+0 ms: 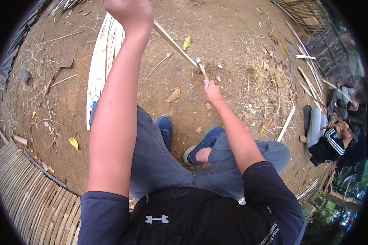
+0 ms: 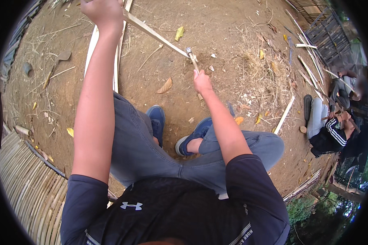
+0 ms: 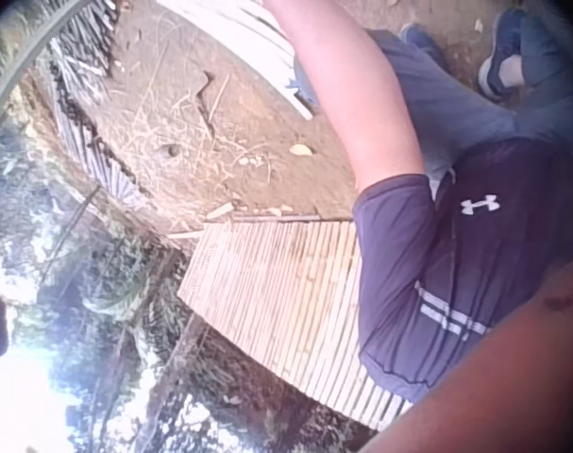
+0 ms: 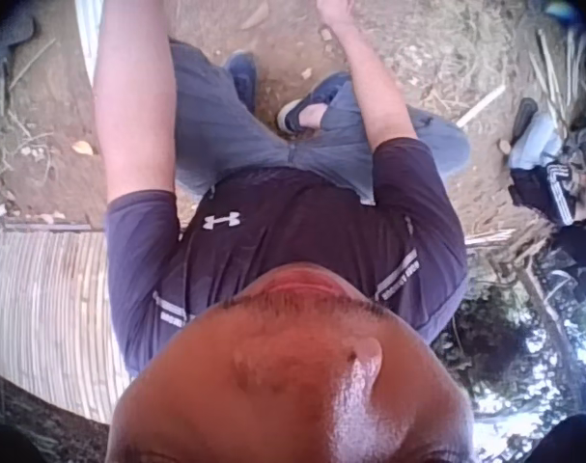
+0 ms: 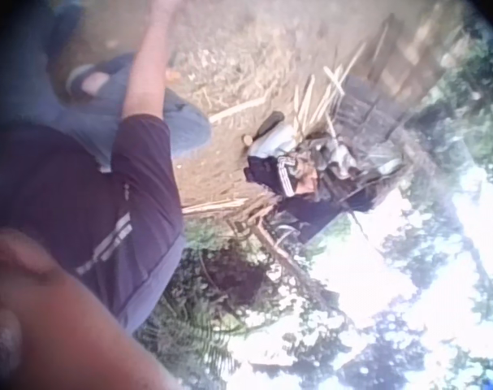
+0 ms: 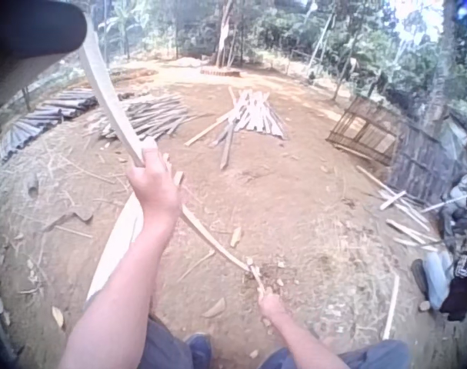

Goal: The person uses a small axe and a knife to shave and smooth the edges of a long bamboo strip while sitting outdoors.

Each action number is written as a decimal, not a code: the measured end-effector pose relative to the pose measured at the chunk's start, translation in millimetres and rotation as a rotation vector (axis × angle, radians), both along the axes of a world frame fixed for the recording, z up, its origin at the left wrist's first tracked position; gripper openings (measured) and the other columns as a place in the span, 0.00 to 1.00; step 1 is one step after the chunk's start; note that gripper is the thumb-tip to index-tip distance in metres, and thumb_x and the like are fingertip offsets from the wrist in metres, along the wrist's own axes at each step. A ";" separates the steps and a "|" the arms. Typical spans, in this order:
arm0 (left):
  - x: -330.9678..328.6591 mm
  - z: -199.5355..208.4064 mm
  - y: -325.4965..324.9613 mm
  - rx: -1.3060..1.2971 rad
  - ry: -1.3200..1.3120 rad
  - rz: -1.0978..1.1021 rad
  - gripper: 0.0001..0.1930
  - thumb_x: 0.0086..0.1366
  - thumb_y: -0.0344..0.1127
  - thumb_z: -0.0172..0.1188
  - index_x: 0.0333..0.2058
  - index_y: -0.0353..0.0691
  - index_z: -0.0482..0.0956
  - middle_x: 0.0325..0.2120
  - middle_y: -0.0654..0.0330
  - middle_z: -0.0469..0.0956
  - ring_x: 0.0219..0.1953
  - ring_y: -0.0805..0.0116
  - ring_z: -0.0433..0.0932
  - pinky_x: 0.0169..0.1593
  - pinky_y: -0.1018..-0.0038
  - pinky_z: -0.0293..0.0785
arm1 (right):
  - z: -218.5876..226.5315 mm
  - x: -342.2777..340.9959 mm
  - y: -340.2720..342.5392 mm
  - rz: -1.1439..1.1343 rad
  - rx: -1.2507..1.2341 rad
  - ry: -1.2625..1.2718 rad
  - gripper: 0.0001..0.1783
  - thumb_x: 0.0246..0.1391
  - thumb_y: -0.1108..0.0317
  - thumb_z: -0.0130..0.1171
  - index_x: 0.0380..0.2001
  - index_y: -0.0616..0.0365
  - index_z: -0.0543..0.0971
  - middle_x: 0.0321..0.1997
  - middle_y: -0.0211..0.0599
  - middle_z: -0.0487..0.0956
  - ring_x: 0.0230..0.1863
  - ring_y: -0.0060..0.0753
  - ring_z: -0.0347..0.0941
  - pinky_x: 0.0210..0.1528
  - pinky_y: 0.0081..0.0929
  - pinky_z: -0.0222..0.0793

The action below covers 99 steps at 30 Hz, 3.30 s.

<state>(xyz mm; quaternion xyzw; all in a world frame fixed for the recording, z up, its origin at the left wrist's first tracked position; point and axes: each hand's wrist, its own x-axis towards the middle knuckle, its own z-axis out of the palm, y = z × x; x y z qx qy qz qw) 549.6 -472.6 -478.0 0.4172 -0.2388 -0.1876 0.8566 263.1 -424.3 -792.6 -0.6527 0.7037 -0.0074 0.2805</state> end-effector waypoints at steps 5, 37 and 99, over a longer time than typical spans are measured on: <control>-4.3 1.3 -4.2 0.004 0.106 -0.016 0.17 0.71 0.50 0.51 0.27 0.48 0.64 0.17 0.71 0.62 0.14 0.80 0.60 0.16 0.78 0.58 | 7.0 -41.7 -27.4 -0.126 0.124 -0.355 0.29 0.69 0.43 0.39 0.42 0.63 0.70 0.30 0.50 0.77 0.28 0.46 0.75 0.33 0.42 0.72; -11.5 -7.0 -11.7 -0.201 -0.012 -0.129 0.24 0.69 0.57 0.50 0.18 0.55 0.56 0.11 0.75 0.49 0.11 0.81 0.47 0.16 0.77 0.40 | -5.7 -49.9 1.8 0.044 -0.040 0.099 0.28 0.69 0.45 0.39 0.47 0.61 0.72 0.38 0.62 0.81 0.43 0.67 0.78 0.48 0.56 0.73; 12.7 -3.5 -2.4 -0.127 0.013 -0.139 0.30 0.64 0.75 0.42 0.24 0.53 0.57 0.11 0.73 0.51 0.09 0.78 0.47 0.14 0.77 0.42 | 24.9 -19.3 -3.7 0.069 -0.116 -0.211 0.30 0.70 0.45 0.37 0.47 0.65 0.71 0.33 0.66 0.79 0.36 0.64 0.77 0.46 0.53 0.74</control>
